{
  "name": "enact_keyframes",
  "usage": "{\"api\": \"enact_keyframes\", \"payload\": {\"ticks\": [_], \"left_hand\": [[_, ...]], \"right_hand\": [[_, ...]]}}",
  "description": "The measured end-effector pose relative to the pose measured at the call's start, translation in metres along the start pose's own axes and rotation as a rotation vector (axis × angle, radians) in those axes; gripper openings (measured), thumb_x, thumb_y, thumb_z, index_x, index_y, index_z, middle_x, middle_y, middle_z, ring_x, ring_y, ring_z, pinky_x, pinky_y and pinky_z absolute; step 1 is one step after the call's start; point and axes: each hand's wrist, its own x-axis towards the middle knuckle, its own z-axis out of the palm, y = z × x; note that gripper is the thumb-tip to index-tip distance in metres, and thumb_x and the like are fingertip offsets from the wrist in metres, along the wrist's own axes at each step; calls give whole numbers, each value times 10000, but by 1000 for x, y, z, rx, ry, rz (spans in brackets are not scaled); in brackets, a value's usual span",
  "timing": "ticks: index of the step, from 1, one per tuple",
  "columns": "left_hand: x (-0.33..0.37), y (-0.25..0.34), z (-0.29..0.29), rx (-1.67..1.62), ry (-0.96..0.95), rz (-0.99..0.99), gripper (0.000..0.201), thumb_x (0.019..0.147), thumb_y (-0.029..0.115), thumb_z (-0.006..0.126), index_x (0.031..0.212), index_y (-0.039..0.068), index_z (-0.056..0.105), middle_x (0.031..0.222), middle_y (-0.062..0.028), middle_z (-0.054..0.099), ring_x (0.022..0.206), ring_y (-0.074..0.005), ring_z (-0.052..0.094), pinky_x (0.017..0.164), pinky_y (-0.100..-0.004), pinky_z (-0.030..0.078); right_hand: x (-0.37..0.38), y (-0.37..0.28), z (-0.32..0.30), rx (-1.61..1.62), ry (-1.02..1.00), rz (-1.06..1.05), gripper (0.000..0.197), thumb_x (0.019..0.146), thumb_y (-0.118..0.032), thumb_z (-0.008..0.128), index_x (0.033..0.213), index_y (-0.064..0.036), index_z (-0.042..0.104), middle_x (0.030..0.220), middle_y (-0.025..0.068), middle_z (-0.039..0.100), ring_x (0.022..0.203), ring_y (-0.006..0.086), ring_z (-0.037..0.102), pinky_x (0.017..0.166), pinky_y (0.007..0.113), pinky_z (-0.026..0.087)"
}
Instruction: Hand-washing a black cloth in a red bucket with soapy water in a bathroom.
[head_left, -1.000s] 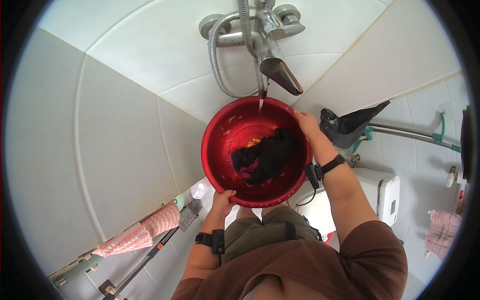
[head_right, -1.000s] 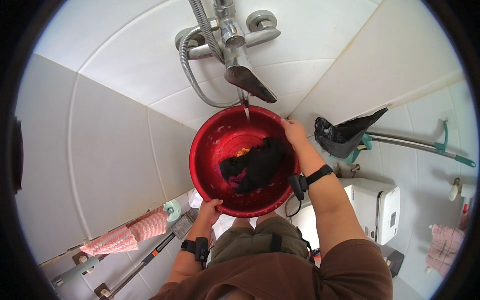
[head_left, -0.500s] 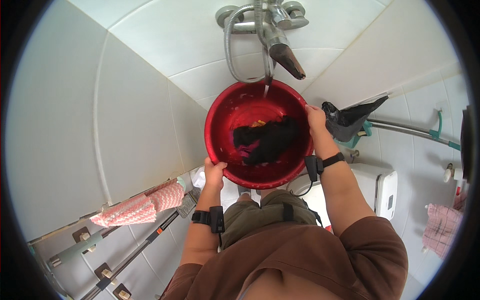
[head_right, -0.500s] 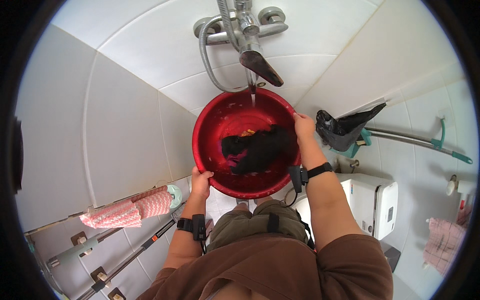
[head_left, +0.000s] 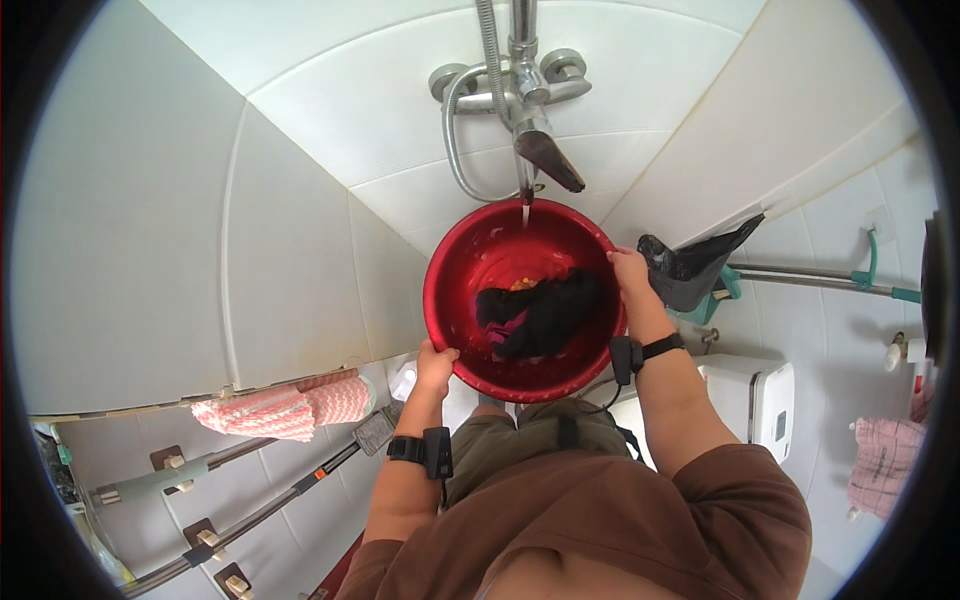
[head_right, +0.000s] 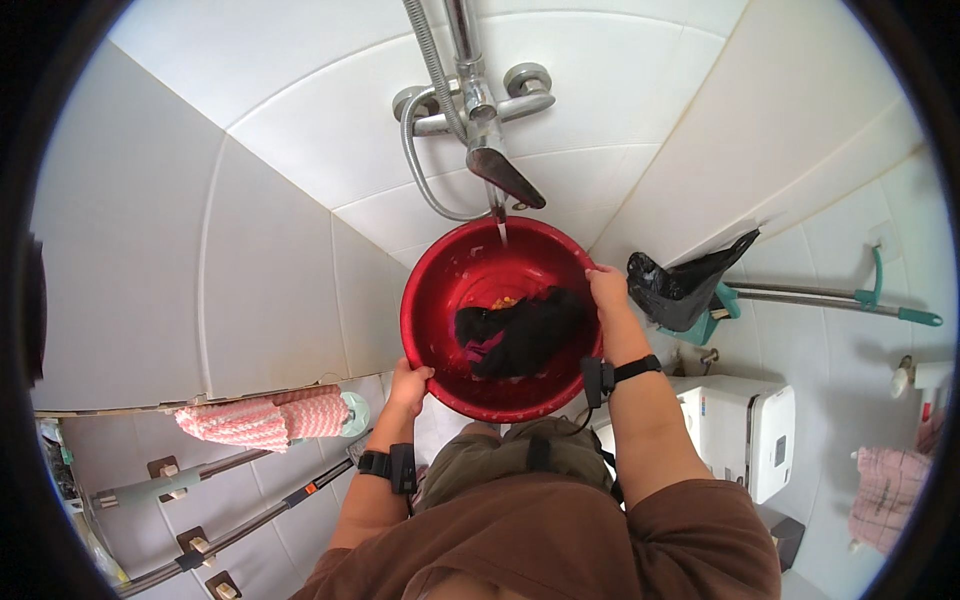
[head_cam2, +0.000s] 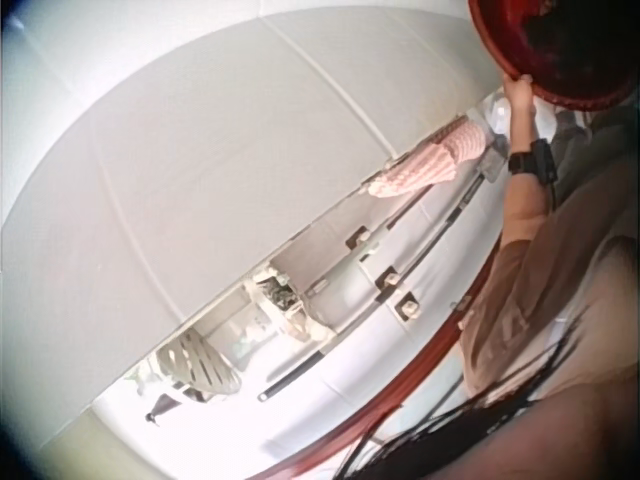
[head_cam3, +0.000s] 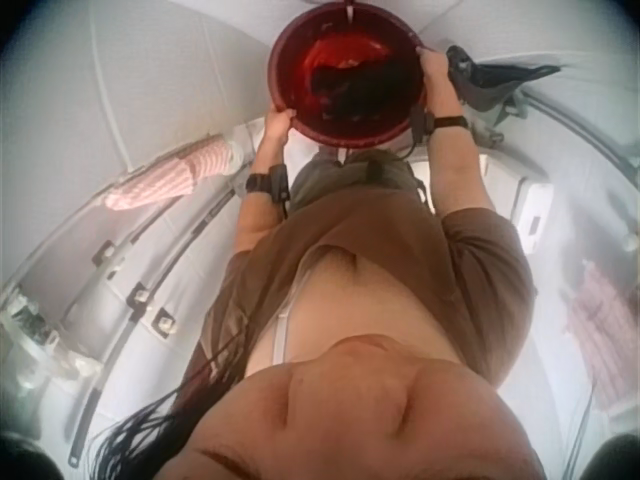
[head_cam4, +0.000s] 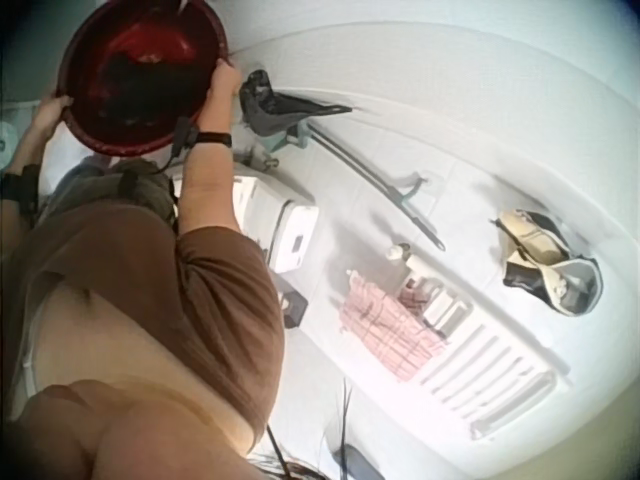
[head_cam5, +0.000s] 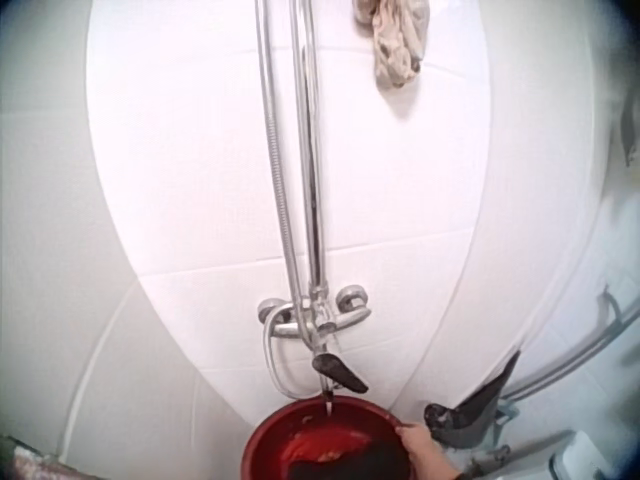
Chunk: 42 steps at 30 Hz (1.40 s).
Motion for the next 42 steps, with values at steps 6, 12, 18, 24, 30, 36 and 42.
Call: {"api": "enact_keyframes", "payload": {"ticks": [6,12,18,24,30,36,42], "left_hand": [[-6,-1,10,1,63,-27,364,735,-113,489,1086,-20,461,1000,-145,582,862,-256,590,755,-348,494],[-21,10,9,21,39,-33,415,765,-121,516,1134,36,407,1067,-139,553,909,-250,583,734,-377,517],[-45,40,6,-58,45,12,459,729,-116,533,1127,49,376,1058,-126,543,921,-257,580,701,-358,534],[-43,53,-3,53,10,-3,484,697,-118,541,1123,40,371,1047,-136,539,892,-268,588,691,-361,543],[-37,50,-8,46,0,12,449,674,-93,598,1072,-5,411,1021,-139,544,893,-244,574,723,-344,515],[-32,48,-10,128,14,7,454,674,-84,609,1076,-14,411,1025,-149,548,896,-252,575,727,-342,512],[-30,42,-15,135,15,75,439,692,-97,556,1088,11,401,1007,-149,559,815,-261,607,629,-348,546]], "right_hand": [[16,-9,0,132,-124,15,414,727,-108,620,1102,57,564,1037,160,608,982,226,558,864,310,404],[12,-28,5,324,-216,43,556,725,-109,629,1230,44,450,1176,178,523,1083,256,495,943,331,347],[-9,-44,7,438,-289,34,594,749,-87,621,1284,9,381,1181,174,506,1075,243,495,964,323,327],[-13,-50,7,507,-314,91,551,762,-62,602,1270,-14,395,1102,145,553,1019,214,523,905,321,385],[-19,-62,8,475,-306,90,470,767,-35,550,1219,-9,425,1030,128,569,936,218,554,840,330,441],[-20,-67,6,463,-331,69,432,772,-9,505,1198,-2,430,1006,138,571,921,231,565,832,341,461],[-20,-66,10,507,-343,75,420,745,-7,538,1160,-7,471,942,97,582,871,179,557,793,281,444]]}}
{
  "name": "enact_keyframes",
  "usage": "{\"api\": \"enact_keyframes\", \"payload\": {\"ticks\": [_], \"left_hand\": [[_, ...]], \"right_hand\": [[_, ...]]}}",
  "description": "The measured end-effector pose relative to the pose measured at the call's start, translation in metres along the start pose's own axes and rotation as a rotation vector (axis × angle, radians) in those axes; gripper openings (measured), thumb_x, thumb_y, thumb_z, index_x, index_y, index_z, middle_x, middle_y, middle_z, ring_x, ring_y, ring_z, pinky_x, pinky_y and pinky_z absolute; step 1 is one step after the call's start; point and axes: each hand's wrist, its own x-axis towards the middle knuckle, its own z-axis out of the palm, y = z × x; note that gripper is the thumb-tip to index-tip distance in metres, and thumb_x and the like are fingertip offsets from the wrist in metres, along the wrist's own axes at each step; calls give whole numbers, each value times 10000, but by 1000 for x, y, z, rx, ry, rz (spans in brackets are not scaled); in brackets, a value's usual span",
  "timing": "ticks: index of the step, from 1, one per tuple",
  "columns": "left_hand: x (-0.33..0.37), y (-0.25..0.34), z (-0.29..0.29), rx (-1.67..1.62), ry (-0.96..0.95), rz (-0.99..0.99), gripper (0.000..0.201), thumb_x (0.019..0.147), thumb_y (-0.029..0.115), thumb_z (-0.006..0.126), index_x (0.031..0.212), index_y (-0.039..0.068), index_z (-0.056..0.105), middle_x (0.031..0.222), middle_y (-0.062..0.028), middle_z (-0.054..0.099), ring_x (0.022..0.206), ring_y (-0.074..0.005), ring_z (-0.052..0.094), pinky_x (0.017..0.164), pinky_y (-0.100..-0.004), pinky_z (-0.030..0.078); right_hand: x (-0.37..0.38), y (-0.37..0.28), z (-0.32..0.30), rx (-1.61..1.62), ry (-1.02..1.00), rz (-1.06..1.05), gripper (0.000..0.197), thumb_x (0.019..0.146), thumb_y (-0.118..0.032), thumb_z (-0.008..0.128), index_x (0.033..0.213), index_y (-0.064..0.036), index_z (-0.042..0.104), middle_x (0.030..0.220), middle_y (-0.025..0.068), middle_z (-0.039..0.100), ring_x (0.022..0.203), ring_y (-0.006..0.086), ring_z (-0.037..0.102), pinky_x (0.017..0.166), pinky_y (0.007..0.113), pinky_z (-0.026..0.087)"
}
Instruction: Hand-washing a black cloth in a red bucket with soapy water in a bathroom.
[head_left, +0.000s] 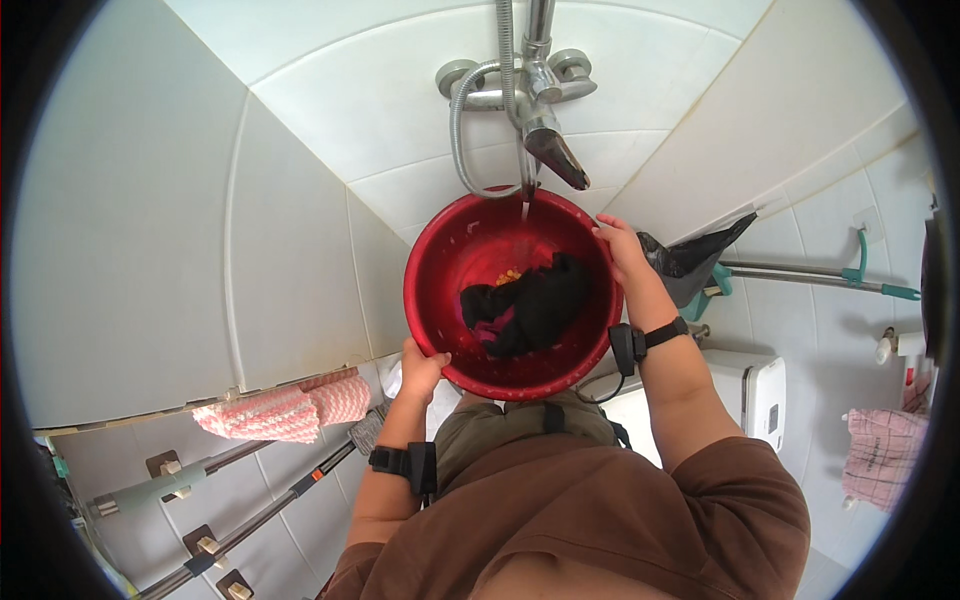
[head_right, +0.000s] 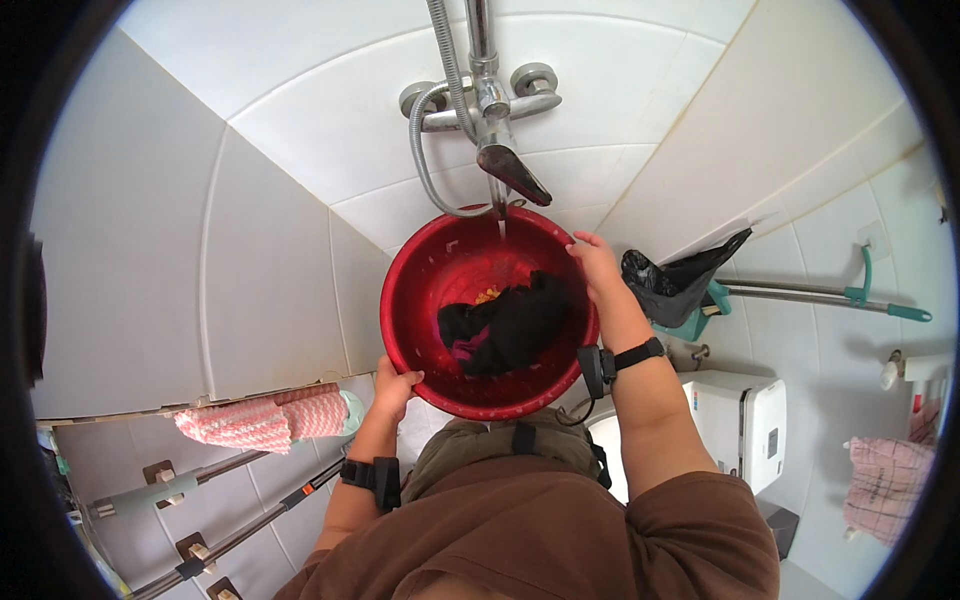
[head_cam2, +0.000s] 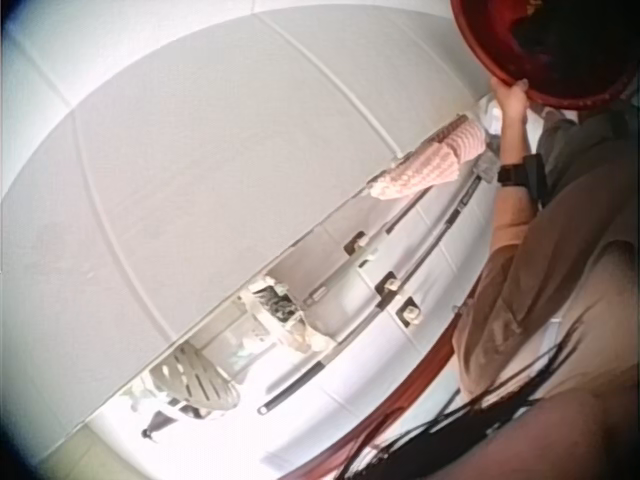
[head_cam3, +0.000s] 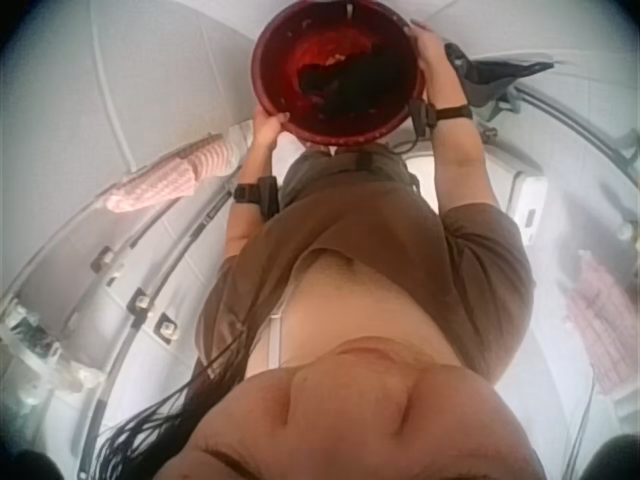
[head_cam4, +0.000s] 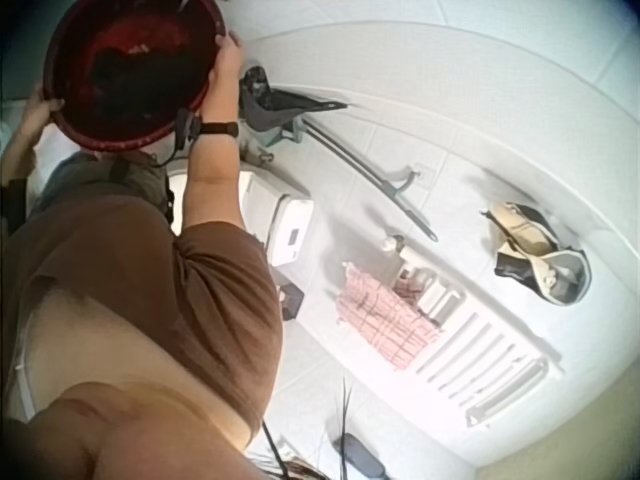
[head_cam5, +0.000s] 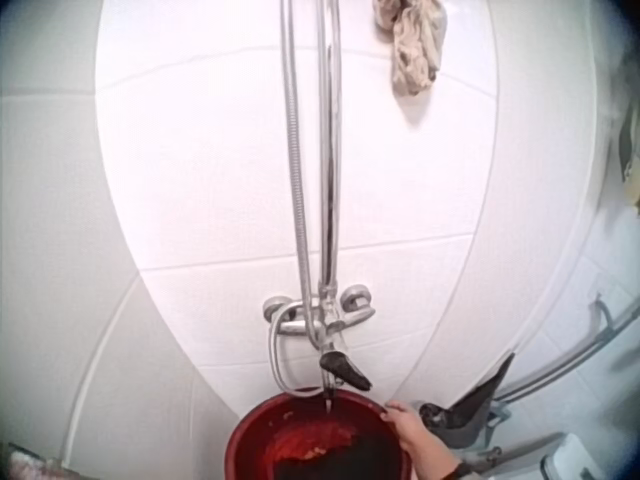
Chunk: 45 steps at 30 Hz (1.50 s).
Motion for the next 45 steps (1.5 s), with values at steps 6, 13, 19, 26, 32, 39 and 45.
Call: {"api": "enact_keyframes", "payload": {"ticks": [6,13,19,26,32,39,45], "left_hand": [[4,-8,-2,18,-12,18,452,688,-108,551,1101,2,405,1011,-152,558,824,-265,605,637,-351,546],[-4,1,1,-42,40,-59,453,645,-77,620,1058,-22,442,993,-139,570,892,-239,574,779,-331,473],[-4,-1,-1,-39,30,-67,453,644,-74,623,1057,-17,447,992,-134,571,894,-233,573,779,-327,473],[-2,-2,-2,12,31,-22,456,661,-91,585,1080,-2,429,1004,-138,563,859,-243,586,705,-325,503],[-2,-1,-3,-56,38,-51,445,642,-73,621,1047,-9,448,984,-131,568,884,-237,571,782,-337,471],[2,-9,-2,-87,17,-20,464,689,-127,537,1100,24,382,1025,-139,538,861,-267,596,663,-363,552],[-3,0,-3,-94,8,-49,470,689,-123,539,1105,25,376,1040,-144,534,862,-267,597,675,-365,551]], "right_hand": [[1,4,0,-42,13,-5,386,755,-8,523,1138,2,480,970,117,578,894,208,562,816,314,455],[3,5,0,-71,26,-27,335,750,-9,509,1083,14,503,982,128,578,909,230,564,845,342,457],[-1,3,3,-90,9,-29,277,743,-13,512,1017,14,536,950,113,585,884,218,563,833,322,456],[-1,4,5,-73,32,-21,241,742,-11,513,980,10,552,918,104,594,867,207,568,815,316,464],[-1,5,5,-64,31,-23,240,741,-5,515,978,11,551,920,106,594,865,208,567,811,317,466],[3,4,4,-100,44,-52,235,739,-7,519,971,12,556,906,106,594,847,211,571,802,317,468],[2,5,7,-63,32,-54,188,734,-23,559,916,-21,607,851,51,604,804,150,549,742,260,431]]}}
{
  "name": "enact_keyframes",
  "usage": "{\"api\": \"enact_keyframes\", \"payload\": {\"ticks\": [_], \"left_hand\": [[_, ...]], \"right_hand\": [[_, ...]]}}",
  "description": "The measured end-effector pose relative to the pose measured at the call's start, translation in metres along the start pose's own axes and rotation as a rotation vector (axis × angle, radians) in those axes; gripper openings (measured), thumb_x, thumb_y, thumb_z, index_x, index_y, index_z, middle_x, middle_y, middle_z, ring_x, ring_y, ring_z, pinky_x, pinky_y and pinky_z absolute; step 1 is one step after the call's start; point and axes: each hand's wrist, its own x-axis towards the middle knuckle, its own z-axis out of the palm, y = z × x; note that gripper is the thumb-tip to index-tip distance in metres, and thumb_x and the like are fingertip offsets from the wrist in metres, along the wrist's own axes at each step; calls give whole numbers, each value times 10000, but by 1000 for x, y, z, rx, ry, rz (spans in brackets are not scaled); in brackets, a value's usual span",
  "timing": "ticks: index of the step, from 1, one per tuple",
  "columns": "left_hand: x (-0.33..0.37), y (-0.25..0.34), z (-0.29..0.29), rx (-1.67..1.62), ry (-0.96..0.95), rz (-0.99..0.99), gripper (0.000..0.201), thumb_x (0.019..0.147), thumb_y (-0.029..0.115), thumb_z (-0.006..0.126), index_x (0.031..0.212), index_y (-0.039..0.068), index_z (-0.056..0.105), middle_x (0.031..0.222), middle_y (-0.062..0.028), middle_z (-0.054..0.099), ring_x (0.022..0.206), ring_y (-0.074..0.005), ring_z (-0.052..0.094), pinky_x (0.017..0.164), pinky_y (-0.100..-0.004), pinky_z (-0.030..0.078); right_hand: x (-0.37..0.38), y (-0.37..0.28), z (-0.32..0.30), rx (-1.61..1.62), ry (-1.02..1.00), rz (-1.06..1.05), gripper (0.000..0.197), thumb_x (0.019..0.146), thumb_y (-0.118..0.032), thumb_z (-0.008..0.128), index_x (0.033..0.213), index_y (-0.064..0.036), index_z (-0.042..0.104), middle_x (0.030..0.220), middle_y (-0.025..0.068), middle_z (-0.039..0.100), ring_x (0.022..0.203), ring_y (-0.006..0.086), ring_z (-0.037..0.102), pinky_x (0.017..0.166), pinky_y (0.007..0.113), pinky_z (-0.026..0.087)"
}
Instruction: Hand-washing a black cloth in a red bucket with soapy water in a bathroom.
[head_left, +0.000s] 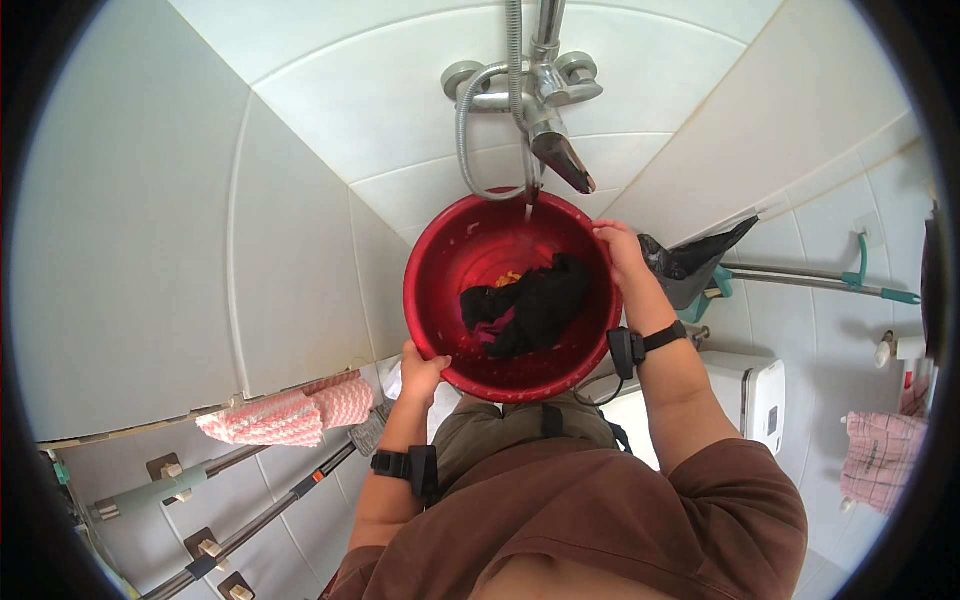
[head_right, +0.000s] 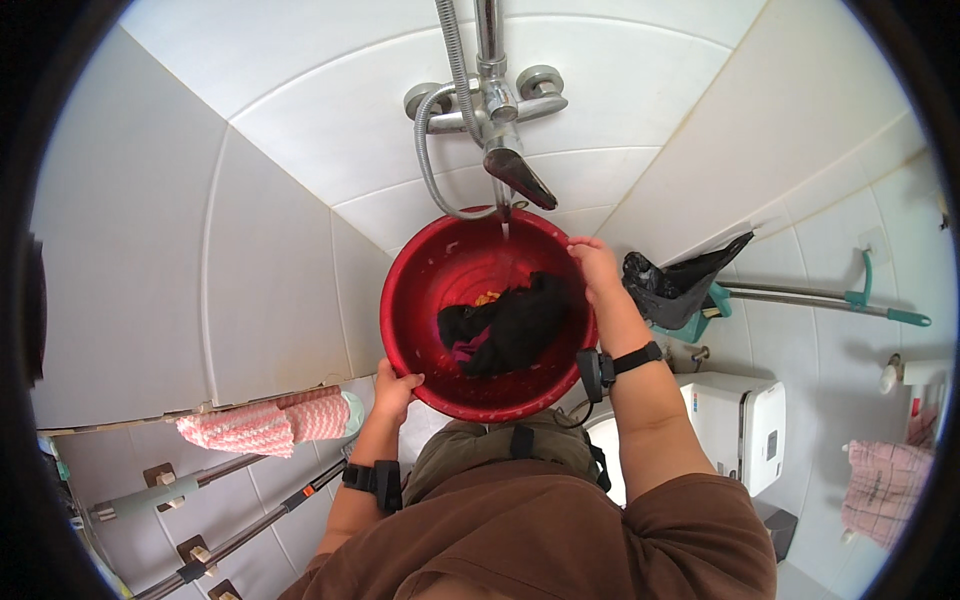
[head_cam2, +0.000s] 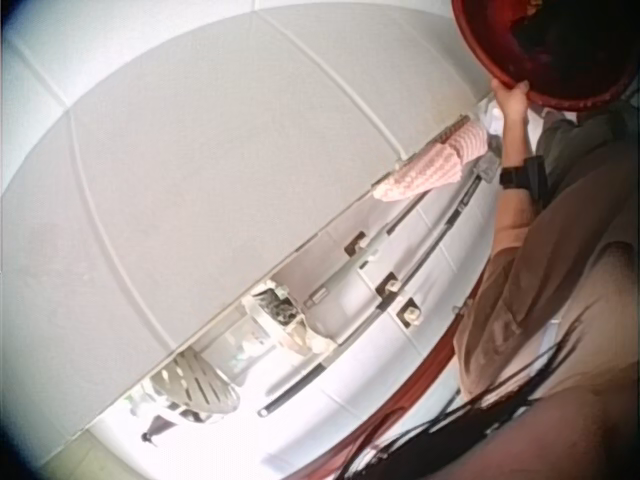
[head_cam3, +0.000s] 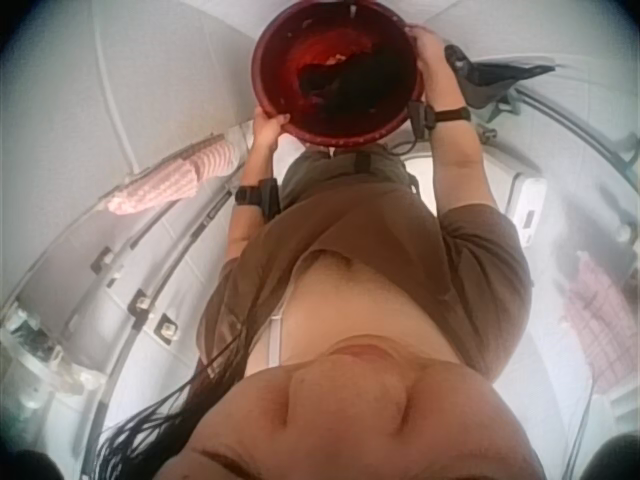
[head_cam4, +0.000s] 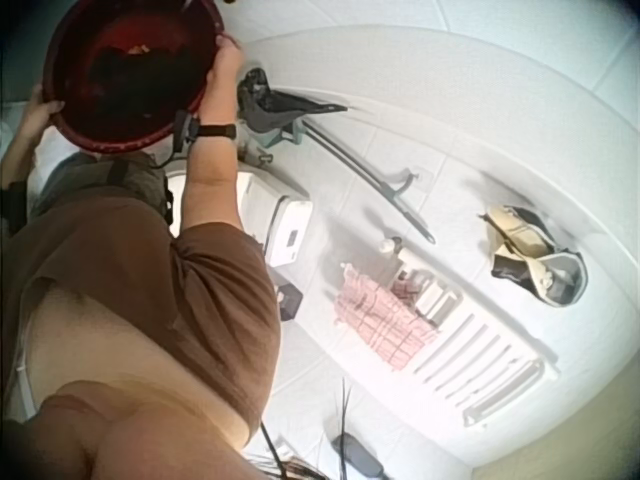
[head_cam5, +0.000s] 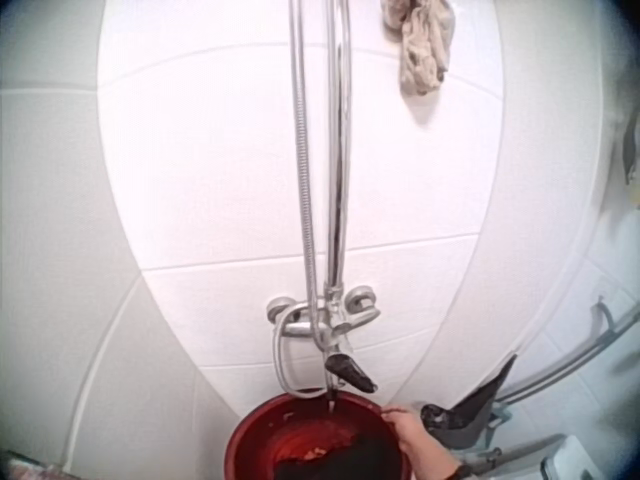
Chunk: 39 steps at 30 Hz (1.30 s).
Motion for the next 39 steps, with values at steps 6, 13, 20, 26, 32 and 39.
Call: {"api": "enact_keyframes", "payload": {"ticks": [6,13,20,26,32,39], "left_hand": [[3,4,4,-11,-17,26,439,688,-122,531,1087,22,416,1002,-137,562,850,-253,604,654,-348,547],[4,-7,-4,-161,-76,55,467,670,-124,528,1101,43,463,988,-112,576,868,-258,593,708,-365,533],[-5,18,6,-91,-79,-24,506,652,-144,522,1101,54,399,1030,-119,533,878,-260,580,718,-366,531],[4,18,3,-148,-84,31,544,643,-145,529,1128,63,395,1041,-102,528,887,-246,567,744,-363,518],[25,-22,-18,-45,-32,54,586,594,-123,562,1132,46,403,1050,-114,545,875,-261,571,780,-376,488],[5,16,5,-37,-120,120,607,630,-144,519,1215,-10,431,1115,-136,541,963,-267,541,780,-351,476]], "right_hand": [[7,7,-8,15,27,6,181,724,-25,569,901,-24,606,829,51,601,802,149,546,742,262,429],[-1,8,1,-119,108,-52,132,678,-51,620,810,-58,631,779,49,598,774,157,535,721,279,429],[-5,8,0,-140,171,-82,164,678,-60,632,842,-55,640,783,57,610,768,164,551,702,283,438],[-5,1,5,-76,156,-119,136,705,-59,620,837,-32,632,781,58,614,751,150,556,691,273,444],[1,14,2,-71,53,-163,118,786,-84,578,874,-24,630,775,44,614,734,141,563,688,269,450],[-10,2,-11,-182,116,-119,143,709,-46,623,850,-37,650,845,61,623,815,164,561,764,269,432]]}}
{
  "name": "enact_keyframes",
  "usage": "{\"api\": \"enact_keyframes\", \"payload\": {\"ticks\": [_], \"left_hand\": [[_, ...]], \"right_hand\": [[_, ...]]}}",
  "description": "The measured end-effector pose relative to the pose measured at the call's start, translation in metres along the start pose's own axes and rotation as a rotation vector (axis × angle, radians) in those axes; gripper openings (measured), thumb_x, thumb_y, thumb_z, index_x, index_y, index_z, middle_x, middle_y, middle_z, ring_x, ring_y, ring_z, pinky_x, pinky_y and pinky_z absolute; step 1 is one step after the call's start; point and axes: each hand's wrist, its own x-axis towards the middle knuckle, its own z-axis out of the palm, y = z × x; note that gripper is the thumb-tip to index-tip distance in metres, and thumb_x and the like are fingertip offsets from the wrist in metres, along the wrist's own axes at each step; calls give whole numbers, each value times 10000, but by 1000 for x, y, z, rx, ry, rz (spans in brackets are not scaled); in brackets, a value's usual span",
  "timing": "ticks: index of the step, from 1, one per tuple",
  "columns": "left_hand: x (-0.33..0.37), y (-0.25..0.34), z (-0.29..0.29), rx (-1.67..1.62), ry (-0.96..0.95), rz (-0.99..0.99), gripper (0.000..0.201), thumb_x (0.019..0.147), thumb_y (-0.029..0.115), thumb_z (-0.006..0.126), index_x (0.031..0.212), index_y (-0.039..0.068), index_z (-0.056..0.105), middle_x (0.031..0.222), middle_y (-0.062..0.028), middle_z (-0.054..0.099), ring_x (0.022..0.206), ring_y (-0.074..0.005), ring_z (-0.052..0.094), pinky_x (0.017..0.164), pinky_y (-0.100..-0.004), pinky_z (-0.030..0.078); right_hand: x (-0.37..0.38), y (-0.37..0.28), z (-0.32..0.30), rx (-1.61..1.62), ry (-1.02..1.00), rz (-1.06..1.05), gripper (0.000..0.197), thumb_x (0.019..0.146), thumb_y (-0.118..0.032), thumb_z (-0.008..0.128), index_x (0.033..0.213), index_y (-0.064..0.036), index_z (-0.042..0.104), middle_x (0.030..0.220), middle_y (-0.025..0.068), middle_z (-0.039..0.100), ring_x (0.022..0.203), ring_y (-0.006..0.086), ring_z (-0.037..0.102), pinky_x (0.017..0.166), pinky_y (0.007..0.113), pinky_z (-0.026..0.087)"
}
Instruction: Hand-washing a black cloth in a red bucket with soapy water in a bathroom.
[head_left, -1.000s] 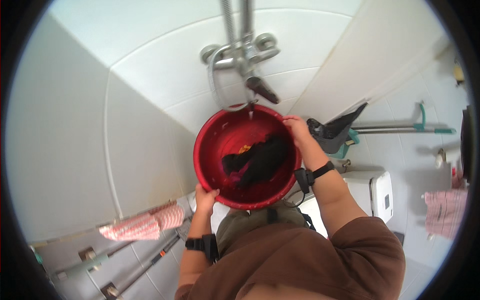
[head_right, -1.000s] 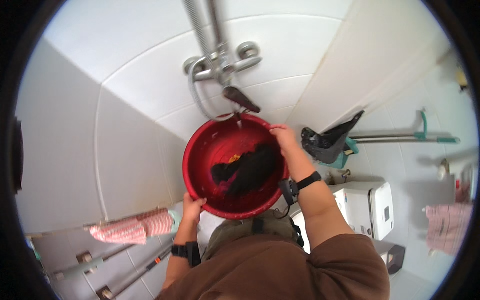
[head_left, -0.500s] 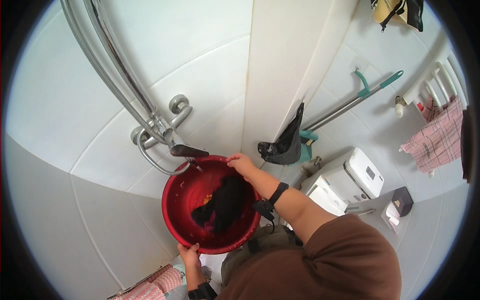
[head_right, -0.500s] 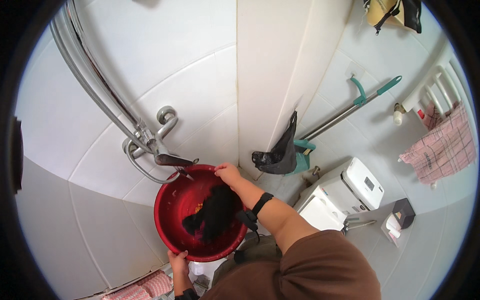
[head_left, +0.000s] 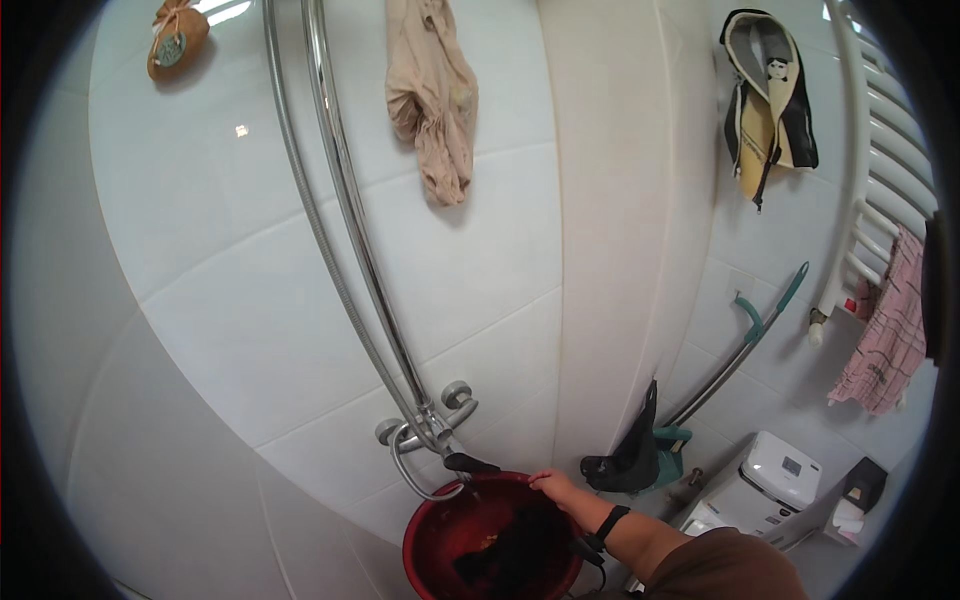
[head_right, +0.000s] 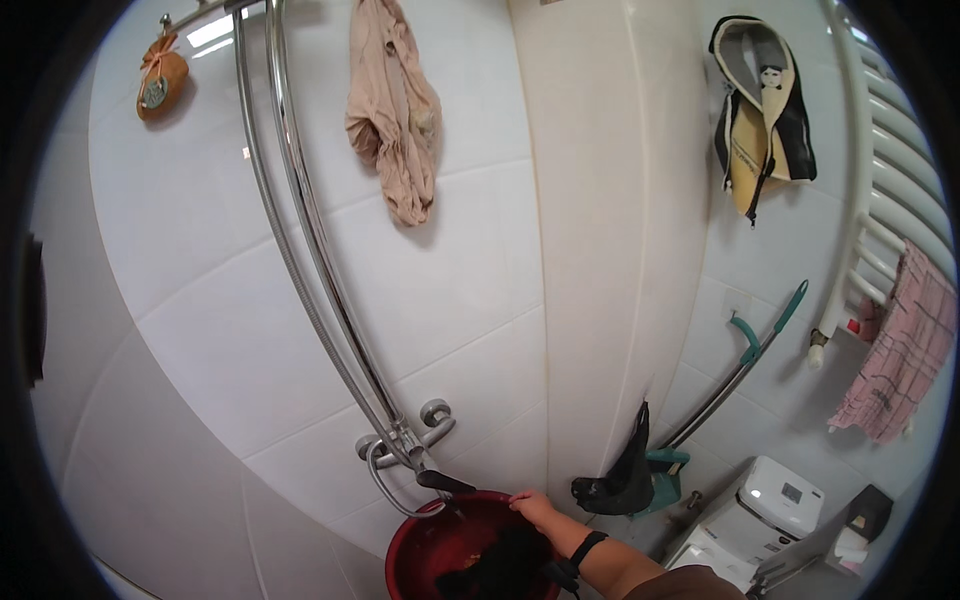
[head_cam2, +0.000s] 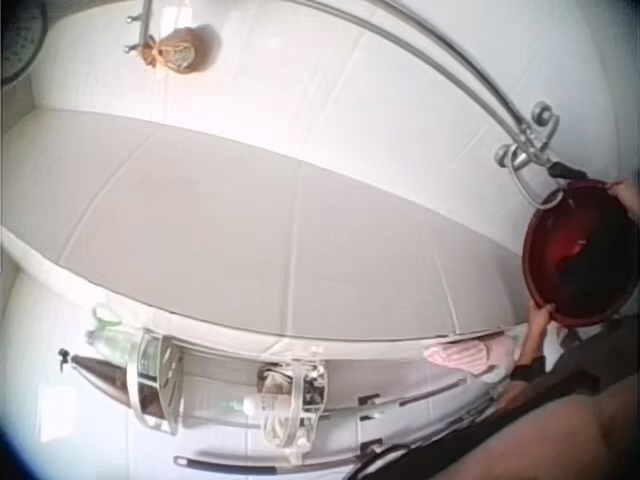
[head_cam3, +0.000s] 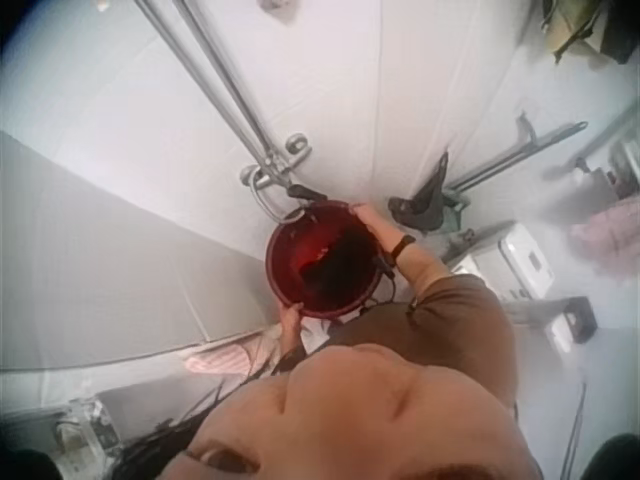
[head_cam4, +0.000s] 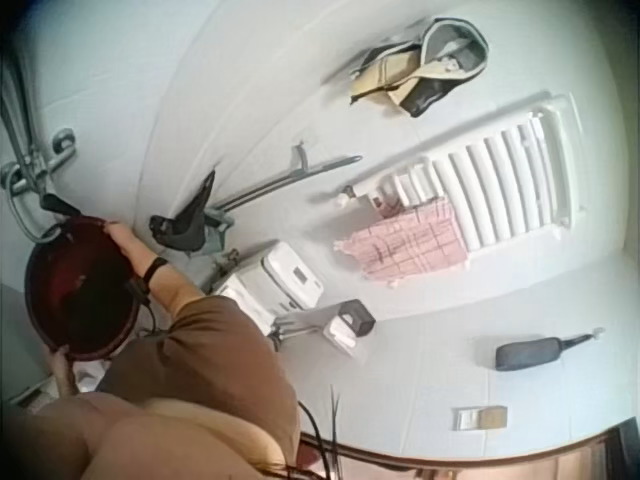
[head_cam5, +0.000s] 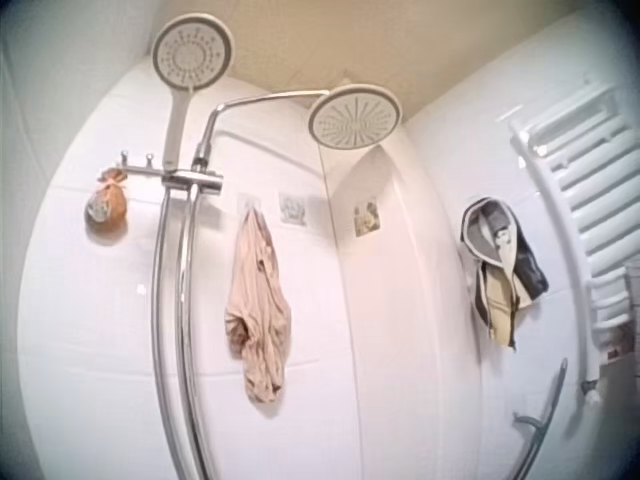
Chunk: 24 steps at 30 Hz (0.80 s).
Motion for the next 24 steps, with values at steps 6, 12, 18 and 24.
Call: {"api": "enact_keyframes", "payload": {"ticks": [6,12,18,24], "left_hand": [[14,-24,-15,12,-23,-12,621,663,-139,461,1257,35,414,1165,-122,515,988,-269,530,775,-356,480],[25,-16,-29,105,-15,-77,635,656,-135,457,1266,38,411,1187,-131,502,968,-272,533,780,-348,471],[18,-12,-26,27,58,-32,685,670,-122,475,1317,63,343,1185,-136,499,963,-273,537,768,-358,479],[20,-14,-13,7,71,66,516,593,-139,547,1087,-5,484,1006,-128,592,873,-258,590,739,-347,502]], "right_hand": [[-5,-22,13,-99,-1,-45,172,688,-101,650,854,-55,662,818,77,640,798,164,578,740,283,446],[-4,-17,17,-105,-25,-35,201,686,-144,665,877,-80,661,839,68,630,829,171,562,759,294,435],[-5,-20,23,-94,-78,40,177,706,-128,649,880,-98,657,827,31,609,822,145,536,750,273,420],[-5,-21,9,26,-65,-34,139,693,-67,644,832,-74,645,797,41,593,787,154,525,731,279,418]]}}
